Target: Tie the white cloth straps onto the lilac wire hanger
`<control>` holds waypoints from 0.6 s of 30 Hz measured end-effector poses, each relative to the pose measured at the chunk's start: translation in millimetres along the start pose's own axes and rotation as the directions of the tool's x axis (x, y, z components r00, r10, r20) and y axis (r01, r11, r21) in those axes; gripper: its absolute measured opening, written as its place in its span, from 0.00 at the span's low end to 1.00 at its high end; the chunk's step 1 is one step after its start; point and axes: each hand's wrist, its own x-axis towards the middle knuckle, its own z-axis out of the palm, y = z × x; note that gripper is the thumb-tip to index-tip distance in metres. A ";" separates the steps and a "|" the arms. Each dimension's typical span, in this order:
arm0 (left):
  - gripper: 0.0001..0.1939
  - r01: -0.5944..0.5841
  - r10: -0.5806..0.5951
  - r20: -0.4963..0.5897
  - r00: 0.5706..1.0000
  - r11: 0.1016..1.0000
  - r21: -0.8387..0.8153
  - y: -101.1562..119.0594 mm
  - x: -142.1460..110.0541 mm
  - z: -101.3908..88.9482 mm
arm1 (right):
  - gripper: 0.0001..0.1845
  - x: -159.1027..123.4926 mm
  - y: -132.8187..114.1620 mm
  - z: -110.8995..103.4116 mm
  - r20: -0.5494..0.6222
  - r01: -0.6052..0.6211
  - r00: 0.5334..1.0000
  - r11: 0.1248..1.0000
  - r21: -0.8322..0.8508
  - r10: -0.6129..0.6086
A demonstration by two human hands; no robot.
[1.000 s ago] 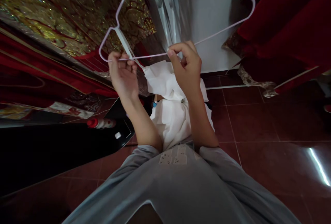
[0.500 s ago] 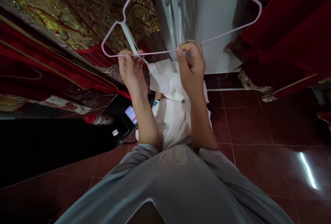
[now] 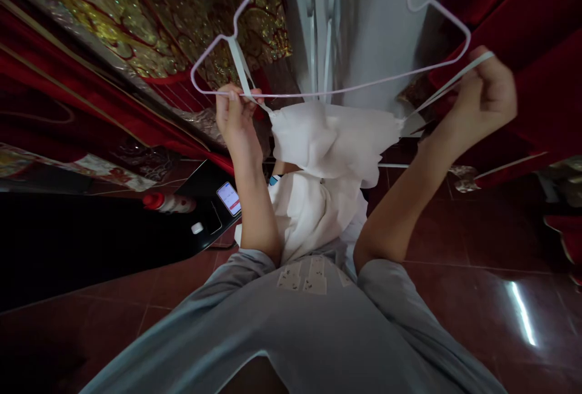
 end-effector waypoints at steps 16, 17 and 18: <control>0.16 0.082 -0.079 -0.067 0.995 0.996 0.045 -3.1 2.3 -0.1 | 0.06 84.4 56.3 -29.5 -0.014 0.459 0.888 0.885 0.071 -0.460; 0.16 0.090 -0.086 -0.079 0.993 0.995 0.044 -4.6 3.0 -0.9 | 0.07 85.2 51.7 -26.1 0.015 0.483 0.875 0.874 0.057 -0.485; 0.17 0.088 -0.084 -0.091 0.992 0.995 0.041 -6.3 3.6 -1.8 | 0.08 85.6 47.8 -22.6 0.039 0.502 0.863 0.863 0.052 -0.504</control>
